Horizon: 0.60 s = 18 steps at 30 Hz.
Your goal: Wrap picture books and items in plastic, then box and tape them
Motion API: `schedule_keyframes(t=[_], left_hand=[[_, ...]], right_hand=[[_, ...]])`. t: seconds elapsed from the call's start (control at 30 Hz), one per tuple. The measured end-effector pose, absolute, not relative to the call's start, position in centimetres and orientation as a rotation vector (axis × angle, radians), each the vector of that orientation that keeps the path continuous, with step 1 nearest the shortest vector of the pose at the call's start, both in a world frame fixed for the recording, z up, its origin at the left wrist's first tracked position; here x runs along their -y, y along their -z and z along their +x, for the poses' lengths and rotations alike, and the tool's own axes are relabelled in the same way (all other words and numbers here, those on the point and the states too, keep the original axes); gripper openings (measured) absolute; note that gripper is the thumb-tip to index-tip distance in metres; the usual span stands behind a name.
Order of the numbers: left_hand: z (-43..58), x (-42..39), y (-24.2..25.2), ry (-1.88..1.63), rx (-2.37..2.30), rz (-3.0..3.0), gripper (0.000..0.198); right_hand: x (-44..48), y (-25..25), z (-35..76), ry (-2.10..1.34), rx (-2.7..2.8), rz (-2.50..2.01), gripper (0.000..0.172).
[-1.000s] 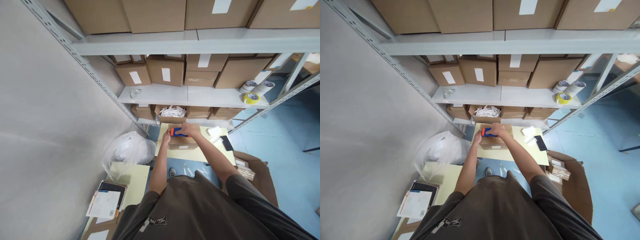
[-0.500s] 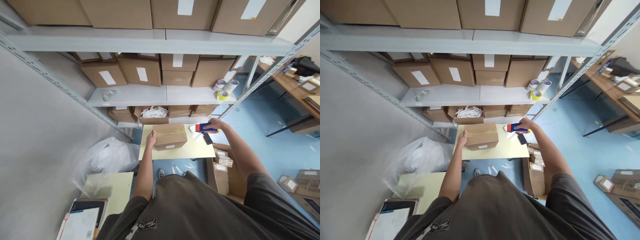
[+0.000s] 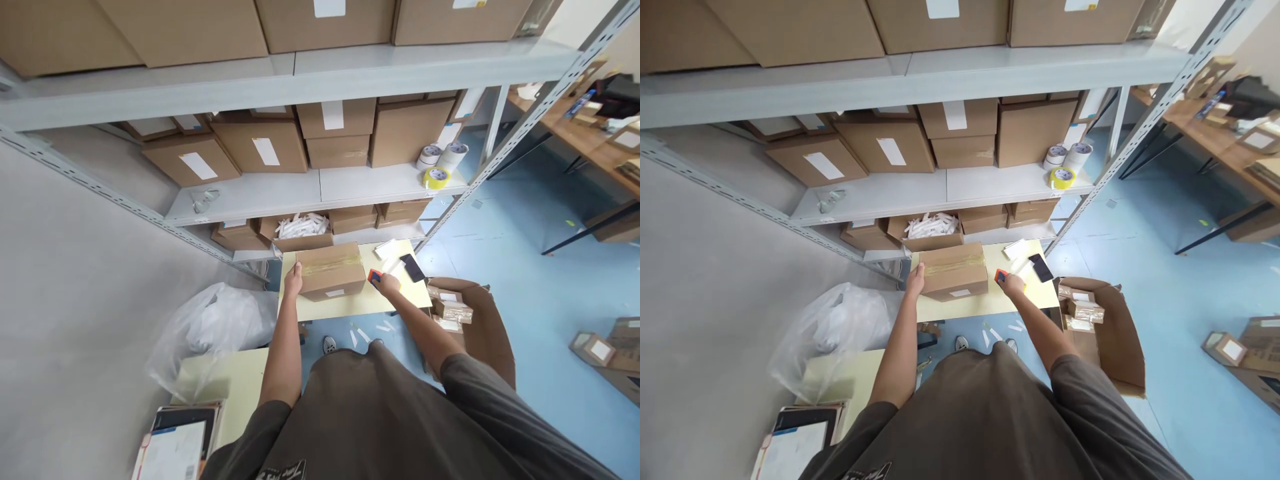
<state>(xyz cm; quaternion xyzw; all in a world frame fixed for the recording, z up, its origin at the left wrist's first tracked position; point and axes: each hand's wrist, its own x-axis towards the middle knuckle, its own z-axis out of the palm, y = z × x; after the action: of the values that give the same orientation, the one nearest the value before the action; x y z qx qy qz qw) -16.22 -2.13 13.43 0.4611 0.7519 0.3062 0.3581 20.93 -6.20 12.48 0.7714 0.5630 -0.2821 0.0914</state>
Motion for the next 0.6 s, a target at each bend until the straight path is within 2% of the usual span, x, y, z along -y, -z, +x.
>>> schedule_keyframes(t=[0.17, 0.3, 0.47, 0.6], left_hand=[[-16.0, 2.1, -13.4, -0.785, -1.962, 1.172, 0.061], [-16.0, 2.3, -13.3, -0.790, -1.959, 1.187, 0.062], [-16.0, 2.1, -13.2, -0.764, -1.952, 1.180, 0.060], [-16.1, 1.9, -12.9, -0.751, -1.930, 1.161, 0.062]], right_hand=[[9.1, -8.5, 22.5, 1.027, -1.497, 2.408, 0.047], [9.3, -8.2, 22.6, 1.184, -1.501, 2.356, 0.047], [7.1, -11.8, 20.4, 1.245, -1.751, 2.525, 0.058], [5.3, -16.2, 16.5, 1.640, -2.006, 2.613, 0.066]])
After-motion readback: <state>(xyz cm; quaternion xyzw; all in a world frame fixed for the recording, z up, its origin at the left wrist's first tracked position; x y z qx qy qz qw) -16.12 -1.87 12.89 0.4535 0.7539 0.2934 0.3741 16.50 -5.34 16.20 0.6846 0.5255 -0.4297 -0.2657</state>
